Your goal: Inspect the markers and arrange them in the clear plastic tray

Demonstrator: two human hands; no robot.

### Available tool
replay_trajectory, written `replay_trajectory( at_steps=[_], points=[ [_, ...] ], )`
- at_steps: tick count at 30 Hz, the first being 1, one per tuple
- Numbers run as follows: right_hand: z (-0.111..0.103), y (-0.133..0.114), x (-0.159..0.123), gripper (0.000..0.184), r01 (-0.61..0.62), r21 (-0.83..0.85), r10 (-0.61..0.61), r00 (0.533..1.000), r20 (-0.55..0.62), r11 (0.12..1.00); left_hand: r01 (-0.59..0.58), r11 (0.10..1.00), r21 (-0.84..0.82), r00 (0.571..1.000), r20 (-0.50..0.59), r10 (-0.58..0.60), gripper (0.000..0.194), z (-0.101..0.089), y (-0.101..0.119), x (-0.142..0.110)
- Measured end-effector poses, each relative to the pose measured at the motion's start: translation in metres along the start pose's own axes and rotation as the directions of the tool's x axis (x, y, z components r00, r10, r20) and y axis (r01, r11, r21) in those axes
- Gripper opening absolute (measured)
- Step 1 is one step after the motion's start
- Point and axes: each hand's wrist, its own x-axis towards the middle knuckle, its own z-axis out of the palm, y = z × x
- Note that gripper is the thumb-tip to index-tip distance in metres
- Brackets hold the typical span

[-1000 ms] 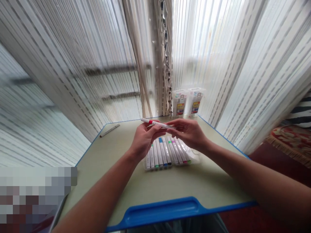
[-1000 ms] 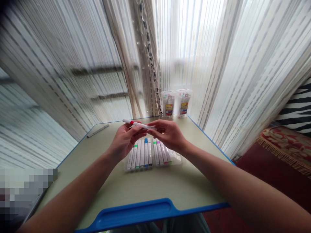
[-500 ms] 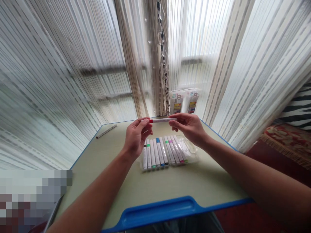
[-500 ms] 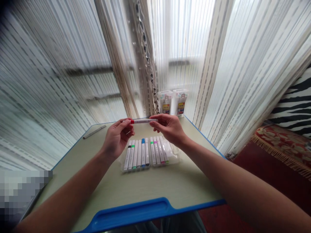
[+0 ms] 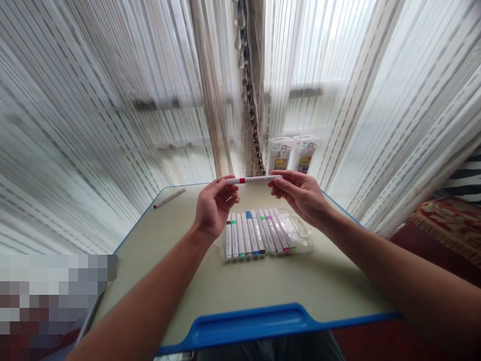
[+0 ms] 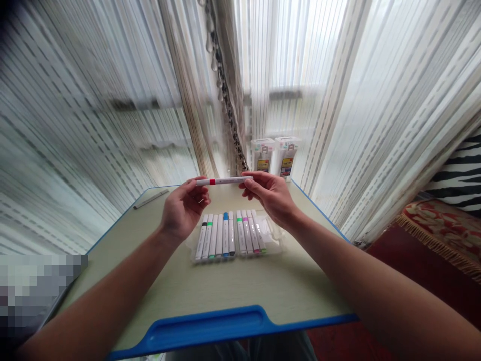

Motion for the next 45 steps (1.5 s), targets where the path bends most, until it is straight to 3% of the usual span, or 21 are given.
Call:
replay_trajectory(
  at_steps=[14, 23, 45],
  points=[
    [-0.0008, -0.0004, 0.0011, 0.038, -0.055, 0.049, 0.058, 0.997, -0.058, 0.997, -0.082, 0.997, 0.000, 0.997, -0.016, 0.082, 0.019, -0.0023, -0.0037, 0.0017],
    [-0.0027, 0.0017, 0.0007, 0.028, -0.077, 0.114, 0.082, 0.996, -0.042, 0.990, -0.085, 0.996, 0.041, 0.996, -0.029, 0.086, 0.021, -0.0009, -0.0053, 0.0007],
    [-0.0051, 0.0030, 0.0038, 0.032, 0.023, 0.006, -0.023, 0.999, -0.029, 1.000, -0.162, 0.977, 0.138, 0.986, -0.011, 0.165, 0.022, -0.0009, -0.0071, 0.0006]
  ],
)
